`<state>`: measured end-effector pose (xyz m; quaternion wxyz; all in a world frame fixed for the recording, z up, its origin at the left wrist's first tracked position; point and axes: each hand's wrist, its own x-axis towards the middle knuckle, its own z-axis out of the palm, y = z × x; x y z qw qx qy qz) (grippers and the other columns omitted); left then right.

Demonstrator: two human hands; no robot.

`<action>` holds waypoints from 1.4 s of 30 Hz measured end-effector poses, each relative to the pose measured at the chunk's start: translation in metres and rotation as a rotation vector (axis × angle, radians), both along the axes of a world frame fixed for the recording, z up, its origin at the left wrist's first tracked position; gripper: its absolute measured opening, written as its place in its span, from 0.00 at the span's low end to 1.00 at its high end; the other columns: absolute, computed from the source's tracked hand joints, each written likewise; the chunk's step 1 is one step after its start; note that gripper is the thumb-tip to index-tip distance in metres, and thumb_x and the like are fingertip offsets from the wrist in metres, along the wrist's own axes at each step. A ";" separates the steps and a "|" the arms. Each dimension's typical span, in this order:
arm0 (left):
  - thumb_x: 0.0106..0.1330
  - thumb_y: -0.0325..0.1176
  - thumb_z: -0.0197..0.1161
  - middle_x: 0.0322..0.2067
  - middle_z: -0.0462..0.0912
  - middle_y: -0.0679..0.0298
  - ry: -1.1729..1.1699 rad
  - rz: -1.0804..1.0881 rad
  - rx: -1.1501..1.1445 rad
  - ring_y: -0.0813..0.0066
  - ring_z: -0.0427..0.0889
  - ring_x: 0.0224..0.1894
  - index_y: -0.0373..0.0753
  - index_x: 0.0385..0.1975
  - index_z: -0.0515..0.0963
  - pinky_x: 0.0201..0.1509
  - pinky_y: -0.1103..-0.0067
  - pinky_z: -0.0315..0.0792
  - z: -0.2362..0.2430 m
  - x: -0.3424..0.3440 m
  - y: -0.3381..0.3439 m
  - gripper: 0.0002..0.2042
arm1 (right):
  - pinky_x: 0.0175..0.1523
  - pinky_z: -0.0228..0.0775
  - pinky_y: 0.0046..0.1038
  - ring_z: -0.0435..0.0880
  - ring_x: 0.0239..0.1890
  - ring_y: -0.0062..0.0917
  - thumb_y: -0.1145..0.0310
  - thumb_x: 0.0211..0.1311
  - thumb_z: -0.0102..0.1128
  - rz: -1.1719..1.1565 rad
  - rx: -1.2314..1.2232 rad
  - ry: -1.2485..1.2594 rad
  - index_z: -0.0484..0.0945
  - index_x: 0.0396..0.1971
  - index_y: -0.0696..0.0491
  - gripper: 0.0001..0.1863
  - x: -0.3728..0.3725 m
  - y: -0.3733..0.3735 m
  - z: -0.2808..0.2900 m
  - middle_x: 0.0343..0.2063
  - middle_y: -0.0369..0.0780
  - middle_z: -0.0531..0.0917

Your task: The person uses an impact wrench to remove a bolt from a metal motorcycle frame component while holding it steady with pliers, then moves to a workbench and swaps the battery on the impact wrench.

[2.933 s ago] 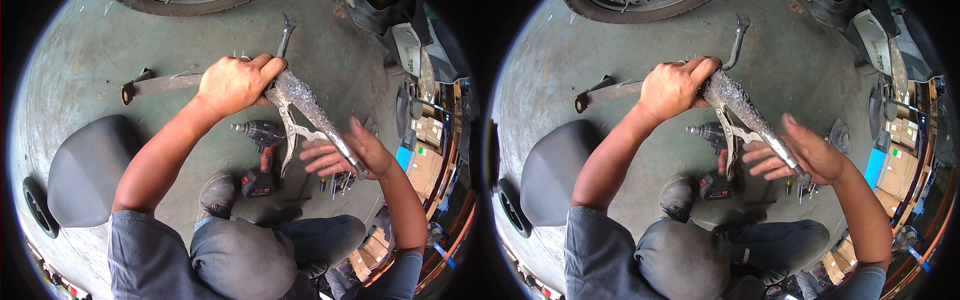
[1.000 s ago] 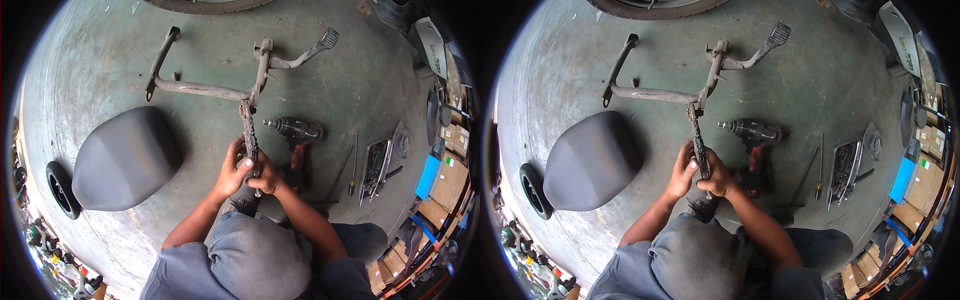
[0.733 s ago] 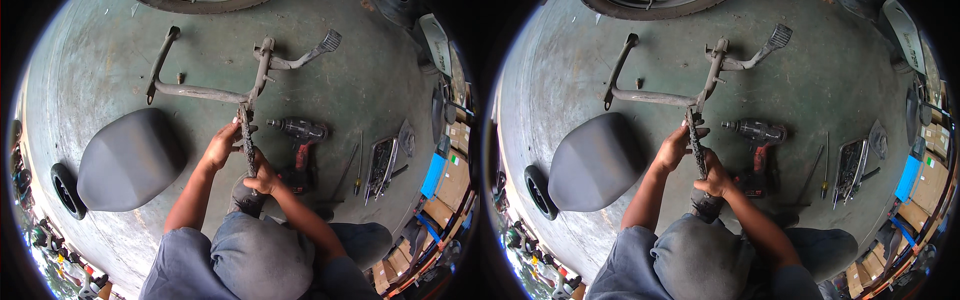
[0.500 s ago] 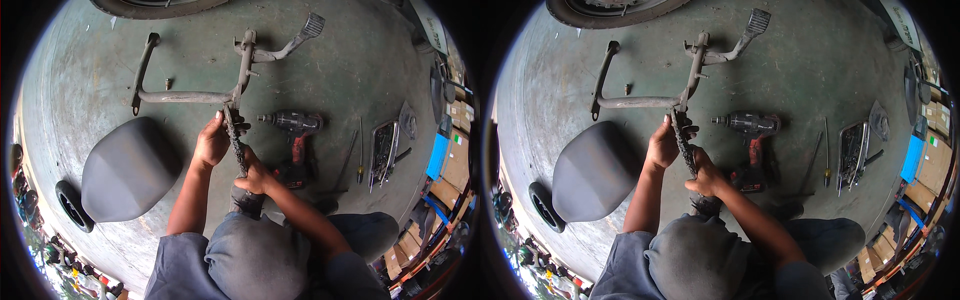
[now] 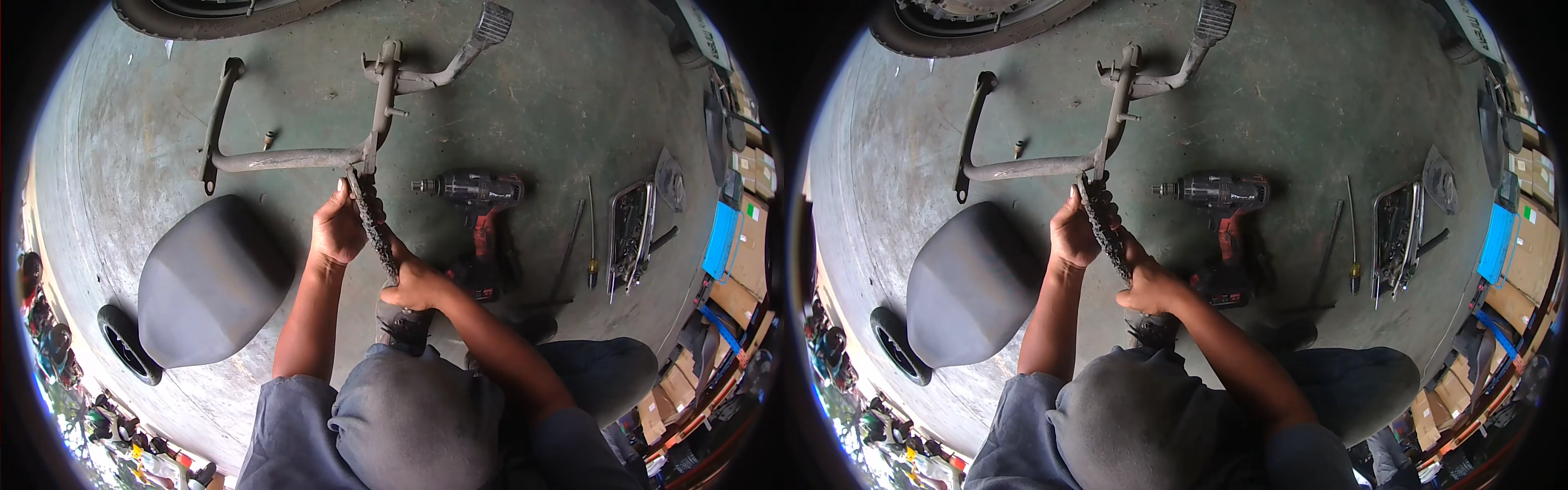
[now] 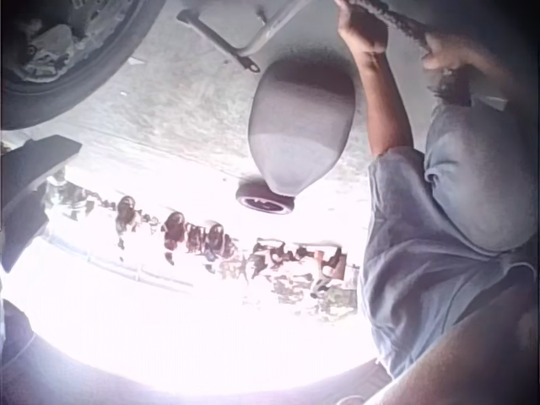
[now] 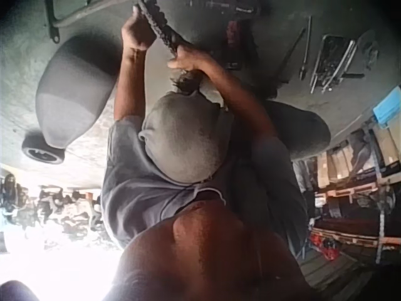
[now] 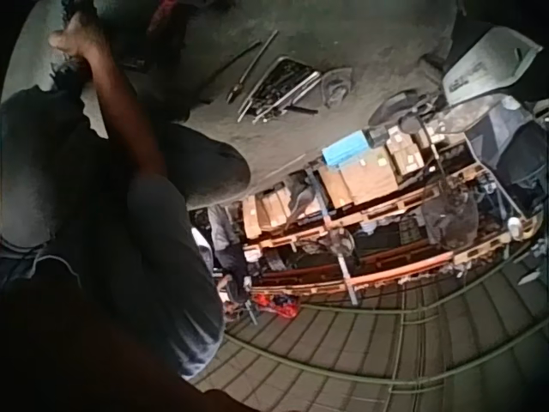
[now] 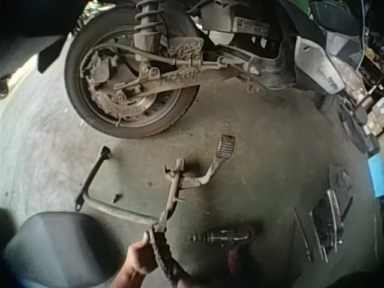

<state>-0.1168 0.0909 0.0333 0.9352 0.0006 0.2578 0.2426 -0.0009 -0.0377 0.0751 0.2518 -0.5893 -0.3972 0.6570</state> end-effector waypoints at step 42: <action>0.43 0.33 0.62 0.33 0.77 0.51 0.953 -0.324 0.771 0.61 0.75 0.37 0.29 0.42 0.67 0.46 0.69 0.70 0.022 0.004 -0.080 0.25 | 0.49 0.68 0.41 0.78 0.42 0.44 0.58 0.55 0.65 0.032 0.040 -0.575 0.75 0.41 0.61 0.22 -0.009 -0.058 0.046 0.36 0.50 0.79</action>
